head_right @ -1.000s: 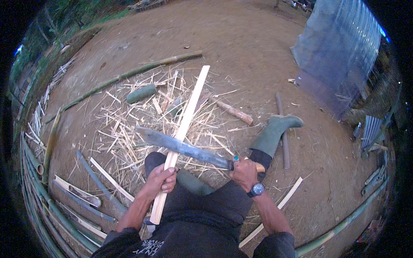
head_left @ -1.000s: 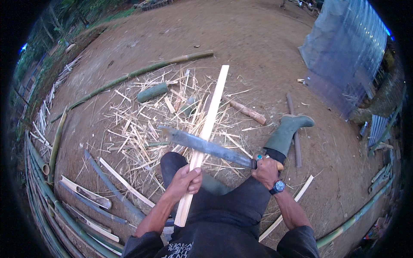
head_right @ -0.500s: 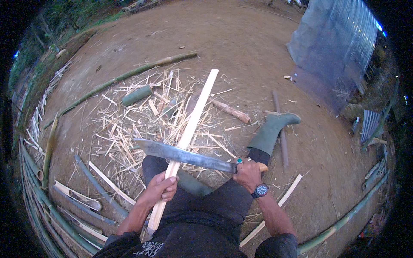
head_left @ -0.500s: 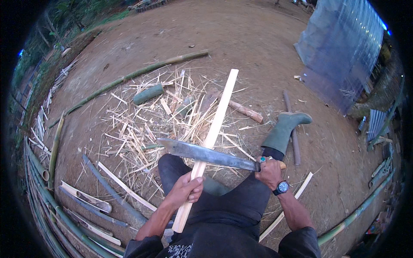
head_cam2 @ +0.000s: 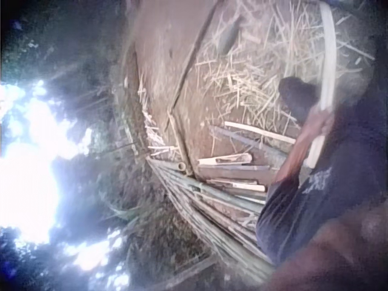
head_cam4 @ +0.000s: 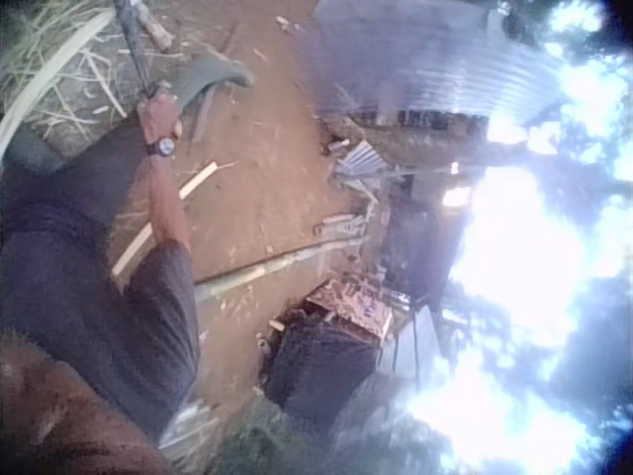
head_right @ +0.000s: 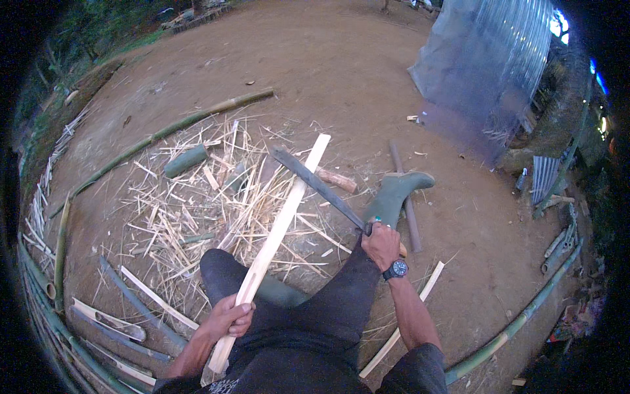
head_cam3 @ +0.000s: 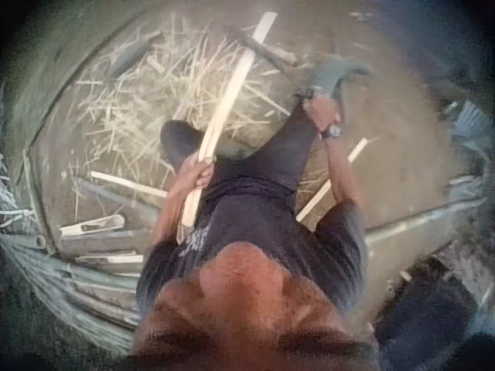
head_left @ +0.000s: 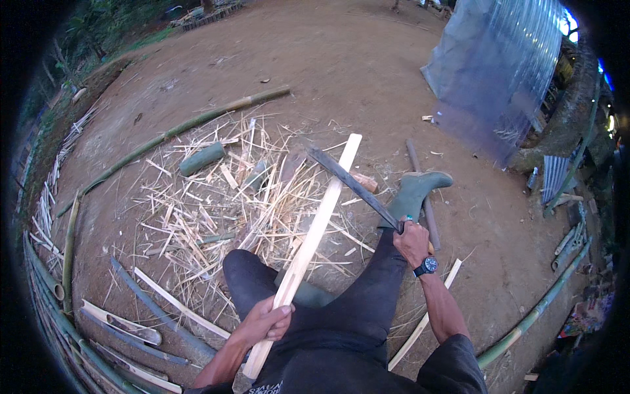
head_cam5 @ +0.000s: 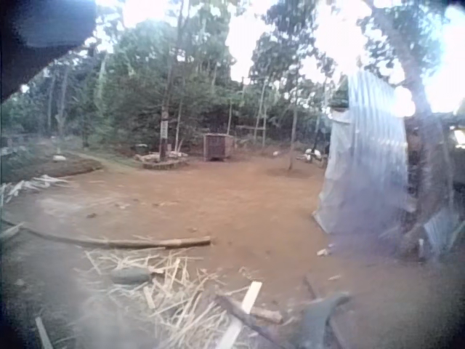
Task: The person sits on the ground and uses a machete to shave and smooth a long piece of bamboo. They hold the bamboo with one hand and repeatedly strike it with the machete to remove the outer layer and refine the surface.
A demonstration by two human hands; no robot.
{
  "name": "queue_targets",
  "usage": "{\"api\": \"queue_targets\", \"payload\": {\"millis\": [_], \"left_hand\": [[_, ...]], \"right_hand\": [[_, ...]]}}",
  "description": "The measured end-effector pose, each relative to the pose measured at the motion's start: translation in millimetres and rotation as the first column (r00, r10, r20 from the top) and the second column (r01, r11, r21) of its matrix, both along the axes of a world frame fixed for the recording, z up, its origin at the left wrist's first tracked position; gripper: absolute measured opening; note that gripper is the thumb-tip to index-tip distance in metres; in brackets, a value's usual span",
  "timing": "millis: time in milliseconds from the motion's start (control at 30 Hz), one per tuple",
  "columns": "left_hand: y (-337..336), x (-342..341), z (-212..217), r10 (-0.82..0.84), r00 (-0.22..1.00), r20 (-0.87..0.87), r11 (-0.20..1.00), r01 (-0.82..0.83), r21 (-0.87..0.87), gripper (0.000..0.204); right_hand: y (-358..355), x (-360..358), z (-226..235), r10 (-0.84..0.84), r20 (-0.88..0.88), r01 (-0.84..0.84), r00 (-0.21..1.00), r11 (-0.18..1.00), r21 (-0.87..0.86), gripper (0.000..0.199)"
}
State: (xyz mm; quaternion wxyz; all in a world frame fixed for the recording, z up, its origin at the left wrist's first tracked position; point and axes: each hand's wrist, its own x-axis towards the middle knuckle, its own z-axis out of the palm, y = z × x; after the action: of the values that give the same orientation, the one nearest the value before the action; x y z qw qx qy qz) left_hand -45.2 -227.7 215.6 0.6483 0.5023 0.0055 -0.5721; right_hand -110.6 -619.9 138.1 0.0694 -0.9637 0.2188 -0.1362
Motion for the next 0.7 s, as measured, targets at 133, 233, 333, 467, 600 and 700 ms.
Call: {"api": "queue_targets", "payload": {"millis": [133, 233, 333, 467, 600, 700], "left_hand": [[8.6, 0.4, -0.9, -0.024, 0.999, -0.041, 1.0, 0.024, -0.002, 0.021], [16.5, -1.6, -5.1, -0.049, 0.997, -0.061, 0.999, 0.048, -0.026, 0.021], [18.2, -2.7, -2.2, -0.083, 0.994, -0.075, 0.996, 0.082, -0.022, 0.021], [25.1, -4.9, -10.9, -0.085, 0.993, -0.079, 0.995, 0.081, -0.051, 0.022], [27.4, -7.3, -3.7, -0.093, 0.992, -0.09, 0.995, 0.089, -0.042, 0.021], [19.3, -10.2, 2.4, -0.044, 0.999, 0.008, 0.999, 0.044, -0.005, 0.02]], "right_hand": [[-3.8, -11.3, -0.1, 0.15, 0.057, -0.147, 0.987, 0.988, -0.053, 0.024], [-16.5, -5.1, 1.7, -0.031, -0.046, 0.03, 0.998, 0.999, -0.016, 0.029], [-45.0, -0.8, 7.8, -0.161, 0.014, 0.161, 0.987, 0.987, -0.015, 0.025], [-29.3, -6.8, -0.1, 0.018, 0.052, -0.016, 0.999, 0.999, -0.035, 0.026], [-67.0, 2.7, -6.8, -0.288, 0.107, 0.28, 0.952, 0.956, 0.09, 0.027], [-73.6, 9.2, 5.1, -0.393, 0.131, 0.36, 0.91, 0.906, 0.222, 0.027]]}}
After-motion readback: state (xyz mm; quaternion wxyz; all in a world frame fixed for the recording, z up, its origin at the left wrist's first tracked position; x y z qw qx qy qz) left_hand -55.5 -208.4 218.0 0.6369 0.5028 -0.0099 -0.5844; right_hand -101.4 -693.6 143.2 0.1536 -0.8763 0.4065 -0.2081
